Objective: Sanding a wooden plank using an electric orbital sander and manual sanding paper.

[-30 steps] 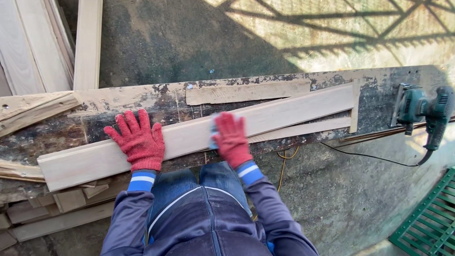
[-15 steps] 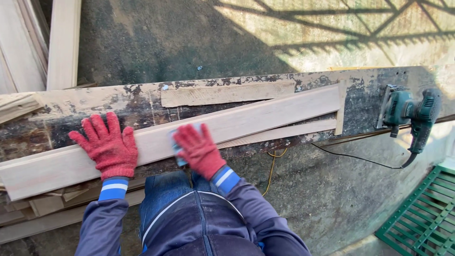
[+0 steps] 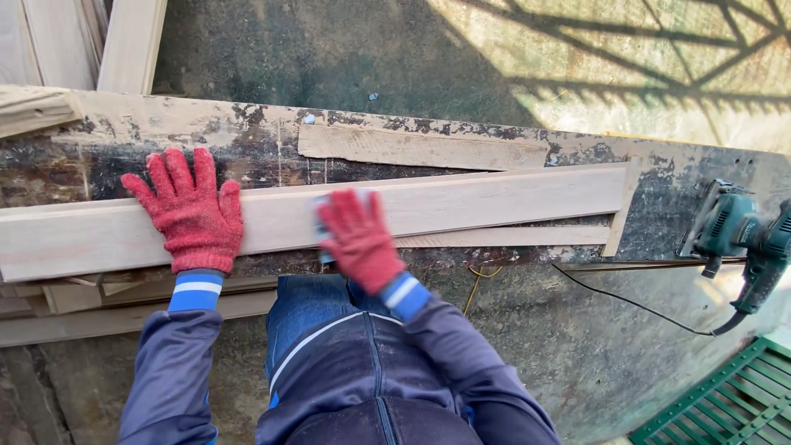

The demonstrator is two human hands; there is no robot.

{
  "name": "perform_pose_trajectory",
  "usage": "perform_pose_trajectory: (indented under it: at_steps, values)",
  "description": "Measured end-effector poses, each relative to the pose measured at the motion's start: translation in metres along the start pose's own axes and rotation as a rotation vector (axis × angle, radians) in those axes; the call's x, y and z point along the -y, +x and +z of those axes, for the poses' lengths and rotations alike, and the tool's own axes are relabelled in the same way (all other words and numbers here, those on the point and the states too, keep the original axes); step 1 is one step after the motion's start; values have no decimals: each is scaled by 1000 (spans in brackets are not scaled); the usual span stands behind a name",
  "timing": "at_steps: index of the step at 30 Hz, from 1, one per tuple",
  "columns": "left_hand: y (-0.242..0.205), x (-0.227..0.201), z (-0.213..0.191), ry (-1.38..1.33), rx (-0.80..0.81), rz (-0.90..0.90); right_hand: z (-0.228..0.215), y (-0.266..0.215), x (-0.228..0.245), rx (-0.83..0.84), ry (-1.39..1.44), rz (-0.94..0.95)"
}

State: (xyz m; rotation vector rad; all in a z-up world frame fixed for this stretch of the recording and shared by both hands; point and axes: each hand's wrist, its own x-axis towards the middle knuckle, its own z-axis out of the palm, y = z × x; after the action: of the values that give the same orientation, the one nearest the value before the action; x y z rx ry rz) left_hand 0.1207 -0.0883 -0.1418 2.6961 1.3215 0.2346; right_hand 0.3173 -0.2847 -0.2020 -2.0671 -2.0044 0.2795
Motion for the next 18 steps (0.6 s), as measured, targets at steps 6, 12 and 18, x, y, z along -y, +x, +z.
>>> perform_pose_trajectory:
  at_steps: [6,12,18]
  values:
    - [-2,-2,1,-24,11,-28,-35,-5,-35,36,99,-98]
    - [2,0,0,191,85,-87,-34,-93,-144,65,-100,154]
    - [1,1,1,132,143,-112,-1,25,11,16,81,-124]
